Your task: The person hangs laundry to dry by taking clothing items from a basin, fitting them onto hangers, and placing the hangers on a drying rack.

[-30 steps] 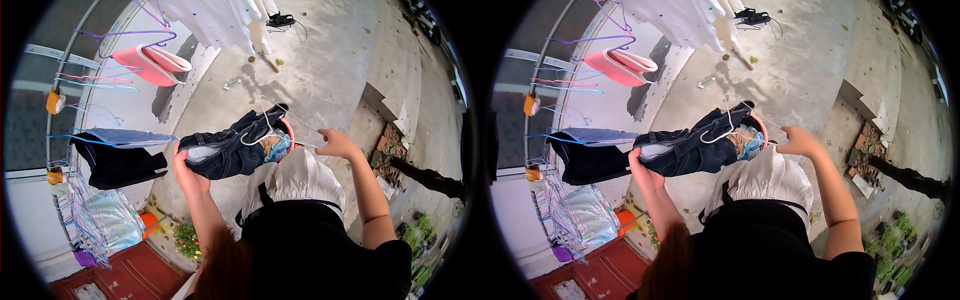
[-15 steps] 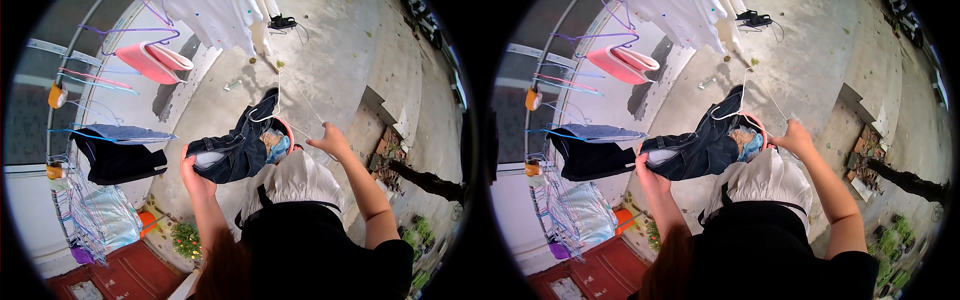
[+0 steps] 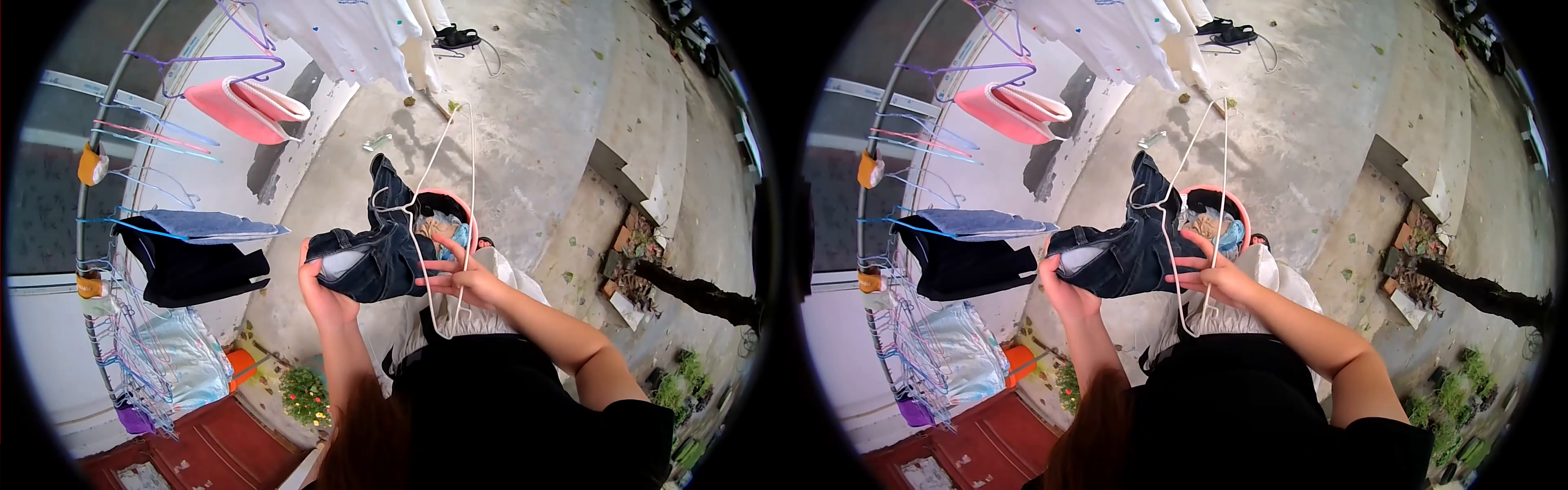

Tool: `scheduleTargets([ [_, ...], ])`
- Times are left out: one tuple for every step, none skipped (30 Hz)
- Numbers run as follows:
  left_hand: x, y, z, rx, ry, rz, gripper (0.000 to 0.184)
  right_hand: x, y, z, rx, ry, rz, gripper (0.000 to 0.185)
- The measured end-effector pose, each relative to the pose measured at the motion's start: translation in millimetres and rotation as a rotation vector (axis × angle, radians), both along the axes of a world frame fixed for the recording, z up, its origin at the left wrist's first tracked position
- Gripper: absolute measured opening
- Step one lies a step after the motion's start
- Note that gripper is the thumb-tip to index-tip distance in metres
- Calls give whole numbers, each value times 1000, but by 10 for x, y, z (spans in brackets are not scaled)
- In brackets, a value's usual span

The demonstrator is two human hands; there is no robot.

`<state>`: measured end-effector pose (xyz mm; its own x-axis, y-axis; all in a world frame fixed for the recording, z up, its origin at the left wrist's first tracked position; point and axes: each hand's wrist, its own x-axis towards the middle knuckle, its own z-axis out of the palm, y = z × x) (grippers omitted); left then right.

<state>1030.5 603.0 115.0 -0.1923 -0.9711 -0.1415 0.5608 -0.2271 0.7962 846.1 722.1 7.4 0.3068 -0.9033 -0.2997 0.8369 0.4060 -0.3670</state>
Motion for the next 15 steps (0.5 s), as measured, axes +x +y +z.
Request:
scheduleTargets([
  [-6,6,3,-5,-4,-11,25,16,-41,-7,-14,17,-1,84],
  [-10,13,9,-8,-8,-21,24,32,-81,-31,-28,33,-1,86],
  [-7,25,8,-10,-14,-31,23,60,-110,-56,-39,48,-1,87],
  [1,45,3,-12,-12,-45,23,99,-129,-80,-17,70,0,87],
  [3,59,-4,-17,-7,-58,23,132,-155,-103,2,96,1,87],
  [5,73,-10,-23,-2,-70,23,166,-177,-108,20,122,2,87],
  [13,91,-7,-35,-12,-101,22,208,-193,-97,66,133,10,85],
  [18,114,-7,-44,14,-151,23,244,-224,-123,60,261,50,82],
  [22,140,-11,-53,39,-202,23,289,-269,-206,53,390,90,80],
  [20,171,-17,-61,65,-253,24,352,-316,-324,45,518,129,77],
  [5,207,-20,-50,65,-266,24,467,-388,-556,-106,764,44,65],
  [-81,273,75,-56,12,-262,24,461,-408,-544,-102,893,13,60],
  [-95,297,135,-71,-39,-299,21,438,-449,-533,-100,1022,-19,56],
  [-87,317,166,-89,-89,-335,20,414,-500,-518,-100,1151,-52,52],
  [-61,324,172,-120,-158,-356,20,386,-568,-499,-133,1120,-188,47],
])
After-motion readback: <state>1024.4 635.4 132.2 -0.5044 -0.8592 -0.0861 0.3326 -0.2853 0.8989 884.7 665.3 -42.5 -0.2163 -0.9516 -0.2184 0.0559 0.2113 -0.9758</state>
